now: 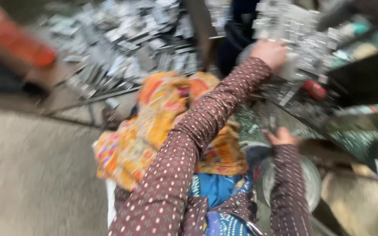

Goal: The person sits on the floor and repeatedly picks up small metal pieces from a tray. They place each piece into a drill press, operate the lever to drill it, and then drop the finished piece into a pile.

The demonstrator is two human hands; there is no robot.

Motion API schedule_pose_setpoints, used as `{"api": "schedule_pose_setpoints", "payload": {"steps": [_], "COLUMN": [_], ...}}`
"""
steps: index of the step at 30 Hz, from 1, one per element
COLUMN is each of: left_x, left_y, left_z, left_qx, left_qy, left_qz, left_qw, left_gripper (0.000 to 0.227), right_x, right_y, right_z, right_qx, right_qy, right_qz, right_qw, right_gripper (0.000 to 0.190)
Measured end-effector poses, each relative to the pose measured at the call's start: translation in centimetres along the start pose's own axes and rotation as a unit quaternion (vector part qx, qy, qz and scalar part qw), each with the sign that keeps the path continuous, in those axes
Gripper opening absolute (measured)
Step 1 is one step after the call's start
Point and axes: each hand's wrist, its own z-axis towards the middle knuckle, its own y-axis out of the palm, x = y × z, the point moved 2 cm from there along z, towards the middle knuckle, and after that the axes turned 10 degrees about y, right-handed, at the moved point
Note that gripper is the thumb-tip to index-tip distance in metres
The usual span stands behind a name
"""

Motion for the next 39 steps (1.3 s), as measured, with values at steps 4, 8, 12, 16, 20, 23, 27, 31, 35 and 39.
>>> {"api": "schedule_pose_setpoints", "payload": {"steps": [4, 8, 12, 16, 20, 23, 27, 31, 35, 39], "left_x": [-4.1, -17.1, -27.2, -29.5, -30.3, -30.8, -30.0, -29.6, -29.6, -29.0], "left_y": [-2.7, -4.8, -4.8, -2.0, -1.4, -2.2, -2.2, -2.3, -1.8, -1.0], "left_z": [-8.5, -20.0, -32.3, -38.0, -38.5, -38.3, -39.2, -38.9, -38.7, -38.3], "left_qx": [0.371, 0.404, 0.133, 0.045, 0.116, 0.104, 0.131, 0.165, 0.177, 0.214], "left_qy": [0.007, -0.242, -0.591, -0.656, -0.634, -0.637, -0.674, -0.683, -0.689, -0.666], "left_qz": [0.152, 0.170, 0.169, 0.097, 0.088, 0.106, -0.014, 0.003, -0.022, 0.039], "left_qw": [0.916, 0.866, 0.778, 0.747, 0.759, 0.756, 0.727, 0.712, 0.702, 0.713], "left_gripper": [0.031, 0.018, 0.028, 0.046, 0.027, 0.038, 0.055, 0.043, 0.042, 0.038], "right_x": [-1.5, -4.2, -5.1, -5.4, -6.0, -6.7, -6.9, -6.5, -5.8, -5.0], "right_y": [-7.2, -9.6, -10.2, -10.2, -10.5, -11.0, -11.1, -10.7, -10.1, -9.5], "right_z": [-3.1, -5.3, -5.4, -5.0, -5.6, -5.9, -6.0, -5.8, -5.3, -4.6], "right_qx": [0.042, 0.040, 0.028, 0.017, -0.037, -0.037, -0.042, -0.034, 0.003, 0.016], "right_qy": [-0.012, -0.035, -0.024, -0.010, 0.046, 0.059, 0.050, 0.042, 0.013, 0.004], "right_qz": [0.040, 0.001, -0.033, -0.033, 0.005, 0.014, -0.021, 0.014, -0.026, -0.028], "right_qw": [0.998, 0.999, 0.999, 0.999, 0.998, 0.997, 0.998, 0.998, 1.000, 0.999], "right_gripper": [0.061, 0.059, 0.058, 0.058, 0.055, 0.054, 0.054, 0.056, 0.057, 0.057]}}
